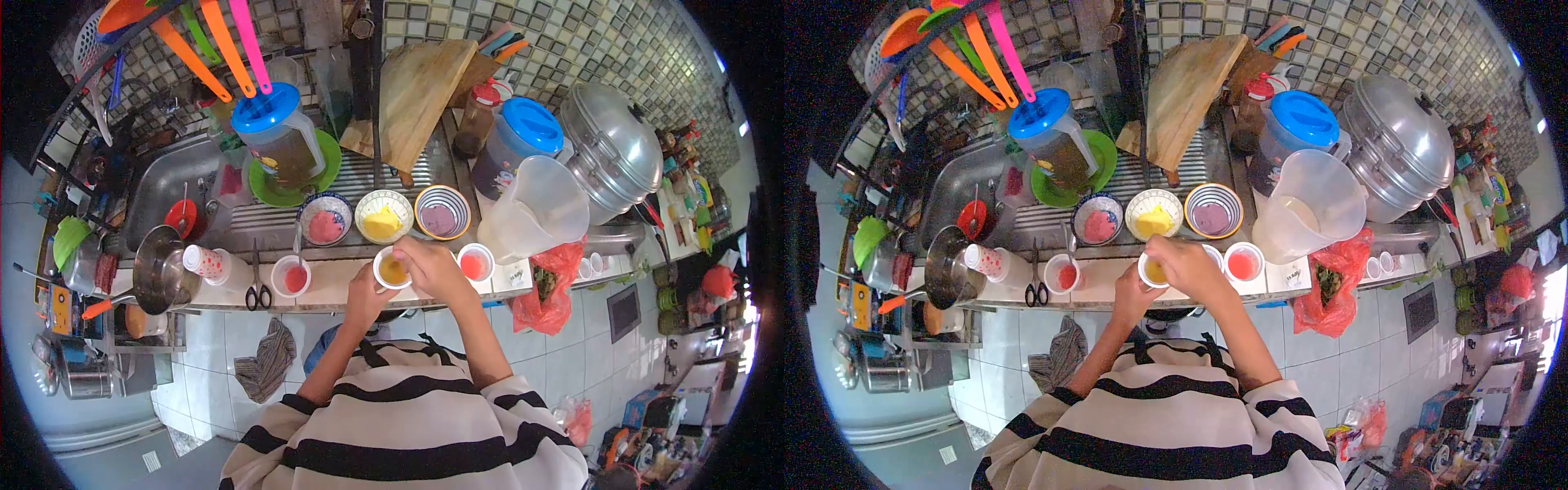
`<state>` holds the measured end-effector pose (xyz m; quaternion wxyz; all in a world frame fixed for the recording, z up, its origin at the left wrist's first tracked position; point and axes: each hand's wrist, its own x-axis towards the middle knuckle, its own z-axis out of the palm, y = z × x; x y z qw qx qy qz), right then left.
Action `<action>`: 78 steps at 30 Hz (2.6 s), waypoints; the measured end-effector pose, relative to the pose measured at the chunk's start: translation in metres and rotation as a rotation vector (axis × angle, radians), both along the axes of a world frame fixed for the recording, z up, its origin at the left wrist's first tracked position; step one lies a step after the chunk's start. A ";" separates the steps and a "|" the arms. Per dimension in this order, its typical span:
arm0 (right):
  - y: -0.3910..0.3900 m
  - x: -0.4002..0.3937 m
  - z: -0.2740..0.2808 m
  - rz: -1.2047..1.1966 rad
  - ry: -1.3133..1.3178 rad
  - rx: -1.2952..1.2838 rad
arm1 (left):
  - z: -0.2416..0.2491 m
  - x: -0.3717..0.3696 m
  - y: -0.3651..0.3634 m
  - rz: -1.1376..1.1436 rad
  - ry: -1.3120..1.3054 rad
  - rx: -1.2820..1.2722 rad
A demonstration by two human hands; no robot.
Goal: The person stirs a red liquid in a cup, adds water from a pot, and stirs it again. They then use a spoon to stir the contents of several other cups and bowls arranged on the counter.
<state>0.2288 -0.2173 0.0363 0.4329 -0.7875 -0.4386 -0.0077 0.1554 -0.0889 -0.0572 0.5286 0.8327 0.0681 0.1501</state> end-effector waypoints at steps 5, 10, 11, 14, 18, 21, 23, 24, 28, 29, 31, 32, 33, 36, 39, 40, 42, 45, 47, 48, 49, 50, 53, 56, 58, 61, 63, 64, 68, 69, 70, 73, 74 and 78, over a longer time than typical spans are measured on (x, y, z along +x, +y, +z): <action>-0.002 -0.002 0.006 0.104 0.038 0.020 | -0.007 0.000 0.001 -0.008 0.004 -0.029; 0.003 0.002 0.001 -0.017 -0.083 0.094 | -0.008 0.001 0.001 0.000 -0.027 0.062; 0.002 0.002 0.002 -0.017 -0.084 0.094 | -0.008 0.001 0.001 0.000 -0.027 0.063; -0.001 0.001 0.003 0.102 0.072 -0.006 | -0.011 0.001 0.002 -0.001 -0.023 0.038; 0.002 0.004 0.001 0.013 -0.007 0.048 | -0.010 0.000 0.001 0.006 -0.023 0.058; 0.001 0.001 0.005 0.037 0.023 0.044 | -0.010 0.001 0.002 0.003 -0.020 0.069; 0.001 0.002 0.004 0.078 0.084 -0.001 | -0.012 0.000 0.002 0.001 -0.017 0.063; 0.002 0.004 0.002 0.047 0.039 0.016 | -0.013 0.000 0.002 -0.005 -0.016 0.060; 0.005 0.001 0.006 0.034 -0.020 0.078 | -0.013 0.000 0.001 -0.008 -0.020 0.018; 0.004 0.000 0.007 0.034 -0.020 0.079 | -0.013 -0.001 0.001 -0.008 -0.021 0.019; 0.002 -0.001 0.008 0.094 0.055 0.036 | -0.011 0.000 0.001 -0.015 0.026 -0.012; 0.002 -0.001 0.006 0.095 0.053 0.036 | -0.011 -0.001 0.001 -0.014 0.024 -0.012; 0.003 0.001 0.004 0.059 0.057 0.041 | -0.011 -0.001 0.000 -0.010 0.016 -0.033; 0.003 0.001 0.004 0.020 0.013 0.065 | -0.012 -0.001 0.000 -0.015 0.003 -0.046; 0.000 -0.002 0.010 0.061 0.003 0.037 | -0.010 -0.001 0.001 -0.019 0.022 -0.031; -0.001 -0.003 0.011 0.100 0.038 -0.006 | -0.009 -0.001 0.001 -0.019 0.042 -0.019; 0.000 0.000 0.005 0.046 -0.005 0.005 | -0.009 -0.001 0.000 -0.015 0.016 -0.003; 0.001 -0.001 0.003 0.022 -0.032 0.047 | -0.007 -0.002 -0.001 -0.009 -0.003 -0.011; 0.001 -0.002 0.006 0.054 -0.017 0.075 | -0.006 -0.002 -0.001 -0.007 0.003 -0.035; 0.000 -0.003 0.008 0.082 -0.005 0.052 | -0.006 -0.002 0.000 -0.009 0.012 -0.035; 0.000 -0.003 0.009 0.111 0.007 0.029 | -0.006 -0.002 0.000 -0.010 0.021 -0.035; 0.000 -0.002 0.007 0.114 0.008 0.028 | -0.007 -0.002 -0.001 -0.007 0.022 -0.036; 0.000 -0.002 0.002 0.004 -0.004 0.023 | -0.013 0.000 0.000 -0.001 -0.031 -0.001; 0.000 -0.004 0.005 0.047 0.037 0.027 | -0.018 0.000 0.001 0.010 -0.039 0.065; -0.002 -0.004 0.007 0.045 -0.011 -0.016 | -0.013 0.000 0.000 0.007 -0.001 0.012; 0.001 -0.002 0.002 -0.016 0.025 0.081 | -0.013 -0.001 0.000 0.017 -0.040 0.052; 0.000 -0.002 0.003 0.015 0.024 0.061 | -0.013 0.000 0.000 0.013 -0.036 0.058; -0.001 -0.003 0.004 0.047 0.022 0.039 | -0.013 0.000 0.000 0.010 -0.032 0.063; -0.001 -0.001 0.001 0.003 -0.013 0.027 | -0.013 0.000 -0.001 0.013 -0.055 0.021; 0.000 0.000 0.000 -0.003 -0.009 0.057 | -0.015 0.000 0.000 0.013 -0.051 0.047; 0.000 -0.001 0.000 -0.009 -0.005 0.087 | -0.016 0.000 0.000 0.012 -0.048 0.073; -0.002 -0.003 0.007 0.064 0.017 0.033 | -0.019 0.000 0.001 0.009 -0.026 0.065; -0.002 -0.002 0.006 0.063 0.017 0.033 | -0.020 0.000 0.001 0.008 -0.026 0.065; 0.000 -0.001 -0.001 -0.034 -0.006 0.054 | -0.017 0.000 0.000 0.011 -0.016 0.048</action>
